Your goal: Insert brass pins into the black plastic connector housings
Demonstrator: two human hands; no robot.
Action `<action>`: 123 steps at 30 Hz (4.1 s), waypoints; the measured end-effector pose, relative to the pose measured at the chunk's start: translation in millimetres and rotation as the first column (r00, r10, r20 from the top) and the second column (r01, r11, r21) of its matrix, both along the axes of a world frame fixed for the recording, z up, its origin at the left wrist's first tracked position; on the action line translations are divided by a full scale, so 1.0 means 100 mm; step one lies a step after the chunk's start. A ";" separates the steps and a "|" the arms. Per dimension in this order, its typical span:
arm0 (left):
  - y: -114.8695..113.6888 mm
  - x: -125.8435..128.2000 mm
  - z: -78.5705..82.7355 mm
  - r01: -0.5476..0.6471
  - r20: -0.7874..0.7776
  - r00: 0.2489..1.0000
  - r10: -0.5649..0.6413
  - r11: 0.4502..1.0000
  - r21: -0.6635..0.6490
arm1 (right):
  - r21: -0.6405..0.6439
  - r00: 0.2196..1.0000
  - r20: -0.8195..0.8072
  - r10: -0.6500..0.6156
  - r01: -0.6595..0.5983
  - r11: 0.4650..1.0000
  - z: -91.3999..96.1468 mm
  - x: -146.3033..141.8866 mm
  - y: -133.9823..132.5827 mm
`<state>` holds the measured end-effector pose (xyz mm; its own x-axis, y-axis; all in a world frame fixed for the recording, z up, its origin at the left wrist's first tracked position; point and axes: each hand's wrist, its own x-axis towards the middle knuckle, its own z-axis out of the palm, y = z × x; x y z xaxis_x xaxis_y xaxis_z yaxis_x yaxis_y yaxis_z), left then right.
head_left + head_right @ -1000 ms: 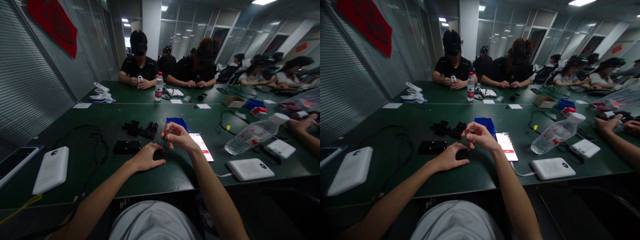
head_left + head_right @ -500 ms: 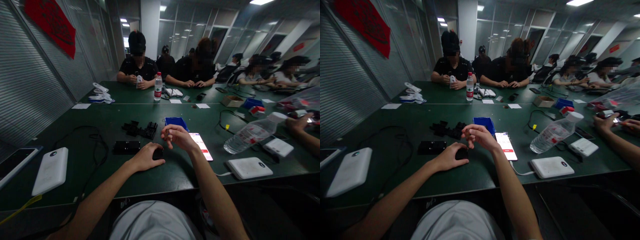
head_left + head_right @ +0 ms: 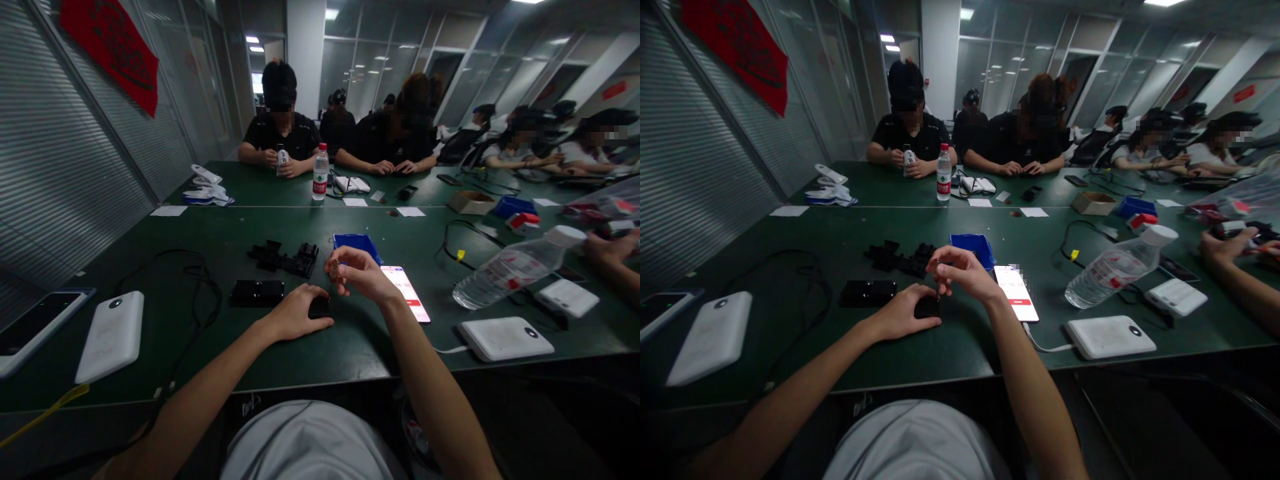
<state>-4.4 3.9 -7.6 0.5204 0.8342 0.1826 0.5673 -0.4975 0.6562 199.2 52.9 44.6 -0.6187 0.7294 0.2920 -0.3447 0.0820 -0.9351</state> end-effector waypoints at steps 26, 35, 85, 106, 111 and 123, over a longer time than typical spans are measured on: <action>0.00 0.00 0.00 -0.002 0.011 1.000 0.002 1.000 -0.013 | -0.006 1.000 -0.015 -0.014 0.014 1.000 0.00 -0.02 0.00; 0.00 0.00 -0.01 0.005 0.050 0.999 -0.005 1.000 0.003 | -0.032 0.999 0.006 -0.042 0.042 0.999 -0.03 0.01 0.02; -0.01 0.00 0.02 -0.007 0.016 1.000 0.007 1.000 -0.014 | 0.089 0.943 -0.037 -0.331 0.333 0.939 -0.03 -0.16 0.00; -0.02 0.01 0.04 -0.007 0.024 1.000 0.007 1.000 -0.006 | 0.211 0.925 0.022 -0.378 0.366 0.907 0.00 -0.13 -0.01; -0.02 0.01 0.06 0.001 0.025 1.000 -0.001 1.000 -0.011 | 0.160 0.942 0.038 -0.334 0.324 0.932 -0.03 -0.08 0.01; -0.02 0.02 0.06 -0.001 0.025 1.000 0.002 1.000 -0.022 | 0.056 0.964 0.017 -0.266 0.265 0.963 -0.03 -0.11 -0.02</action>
<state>-2.8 1.5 -1.4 0.5146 0.8390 0.1768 0.5514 -0.4817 0.6811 188.1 50.6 41.9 -0.4122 0.8524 0.3216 -0.2810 0.2169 -0.9349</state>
